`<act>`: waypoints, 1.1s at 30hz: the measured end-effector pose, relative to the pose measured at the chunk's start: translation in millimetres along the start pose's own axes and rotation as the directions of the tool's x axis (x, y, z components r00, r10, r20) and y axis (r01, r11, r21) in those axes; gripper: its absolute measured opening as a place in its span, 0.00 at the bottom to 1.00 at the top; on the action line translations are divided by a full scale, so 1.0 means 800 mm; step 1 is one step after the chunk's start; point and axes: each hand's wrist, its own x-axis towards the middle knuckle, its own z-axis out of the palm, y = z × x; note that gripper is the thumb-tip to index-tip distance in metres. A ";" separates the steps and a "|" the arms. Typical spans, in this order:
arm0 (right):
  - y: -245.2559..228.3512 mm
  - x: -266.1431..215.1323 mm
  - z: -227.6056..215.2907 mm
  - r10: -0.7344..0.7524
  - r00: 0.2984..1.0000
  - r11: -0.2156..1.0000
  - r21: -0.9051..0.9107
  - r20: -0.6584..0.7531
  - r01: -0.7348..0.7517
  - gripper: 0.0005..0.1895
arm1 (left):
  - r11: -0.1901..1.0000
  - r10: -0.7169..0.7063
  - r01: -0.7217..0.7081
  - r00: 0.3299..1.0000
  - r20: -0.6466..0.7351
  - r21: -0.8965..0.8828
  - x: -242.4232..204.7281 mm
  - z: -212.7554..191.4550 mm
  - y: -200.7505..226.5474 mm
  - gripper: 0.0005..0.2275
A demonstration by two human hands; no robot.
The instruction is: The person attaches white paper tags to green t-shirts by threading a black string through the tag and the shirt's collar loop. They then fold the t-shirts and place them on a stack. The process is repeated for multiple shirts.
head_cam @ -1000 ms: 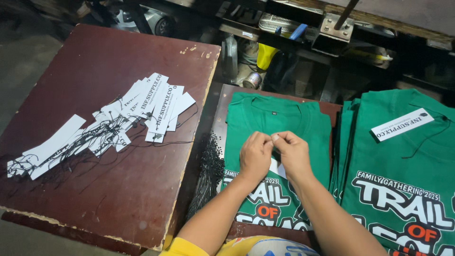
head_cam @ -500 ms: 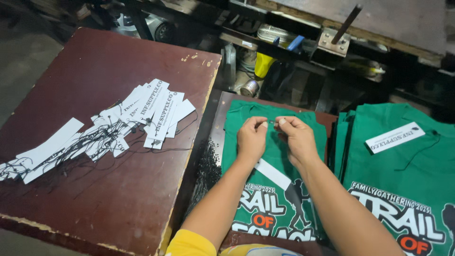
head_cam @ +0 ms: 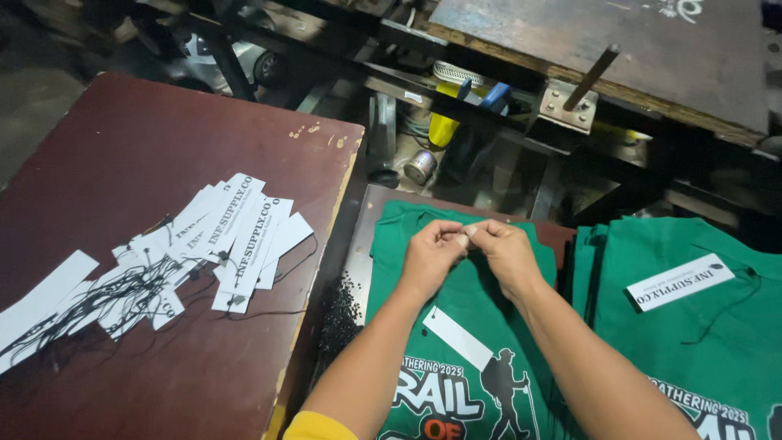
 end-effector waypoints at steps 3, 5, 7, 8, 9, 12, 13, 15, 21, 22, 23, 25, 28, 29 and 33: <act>0.025 0.009 -0.003 0.032 0.999 0.999 0.019 -0.005 -0.032 0.04 | 0.913 0.154 -0.124 0.987 -0.049 0.389 -0.011 0.005 0.025 0.12; 0.021 0.008 -0.002 0.042 0.999 0.998 0.036 0.008 -0.042 0.04 | 0.813 0.300 -0.250 0.954 -0.010 0.525 -0.006 0.001 0.016 0.09; 0.022 0.008 -0.003 0.053 0.998 0.997 0.053 0.019 -0.054 0.05 | 0.677 0.428 -0.362 0.902 0.057 0.641 -0.006 -0.001 0.012 0.06; 0.024 0.009 -0.003 0.060 0.998 0.998 0.030 0.033 -0.061 0.04 | 0.614 0.477 -0.392 0.876 0.074 0.685 -0.008 -0.001 0.013 0.05; 0.026 0.010 -0.004 0.066 0.997 0.998 0.006 0.048 -0.067 0.04 | 0.547 0.524 -0.419 0.847 0.094 0.724 -0.010 -0.002 0.015 0.05; 0.026 0.012 -0.004 0.025 0.999 0.999 -0.041 0.046 -0.023 0.05 | 0.490 0.539 -0.417 0.835 0.110 0.765 -0.012 -0.008 0.024 0.02; 0.028 0.015 -0.012 0.029 0.999 0.999 -0.041 0.045 -0.027 0.05 | 0.491 0.535 -0.415 0.837 0.111 0.765 -0.010 -0.010 0.029 0.02; 0.030 0.021 -0.026 -0.092 0.995 0.939 -0.336 -0.025 0.078 0.06 | 0.703 0.448 -0.298 0.891 -0.076 0.646 -0.007 -0.012 0.041 0.02; 0.038 0.012 -0.019 -0.417 0.885 0.521 -0.744 0.205 0.418 0.05 | 0.826 0.242 -0.035 0.923 -0.299 0.562 0.001 -0.019 0.036 0.03; 0.045 0.016 -0.021 -0.417 0.886 0.518 -0.747 0.204 0.416 0.05 | 0.828 0.241 -0.036 0.924 -0.298 0.559 0.002 -0.018 0.036 0.03; 0.052 0.019 -0.021 -0.441 0.869 0.476 -0.763 0.224 0.438 0.06 | 0.826 0.223 -0.013 0.926 -0.305 0.564 0.002 -0.018 0.036 0.03; 0.061 0.026 -0.022 -0.459 0.854 0.432 -0.778 0.244 0.455 0.07 | 0.825 0.200 0.013 0.929 -0.312 0.566 0.005 -0.017 0.036 0.03; 0.068 0.028 -0.023 -0.538 0.782 0.300 -0.795 0.315 0.527 0.06 | 0.814 0.232 -0.008 0.921 -0.312 0.581 0.004 -0.016 0.032 0.03; 0.065 0.028 -0.021 -0.568 0.737 0.190 -0.814 0.365 0.549 0.06 | 0.823 0.218 0.011 0.917 -0.333 0.569 0.005 -0.016 0.032 0.03; 0.054 0.022 -0.009 -0.664 0.593 -0.048 -0.817 0.456 0.575 0.11 | 0.842 0.182 0.052 0.909 -0.375 0.536 0.005 -0.015 0.029 0.03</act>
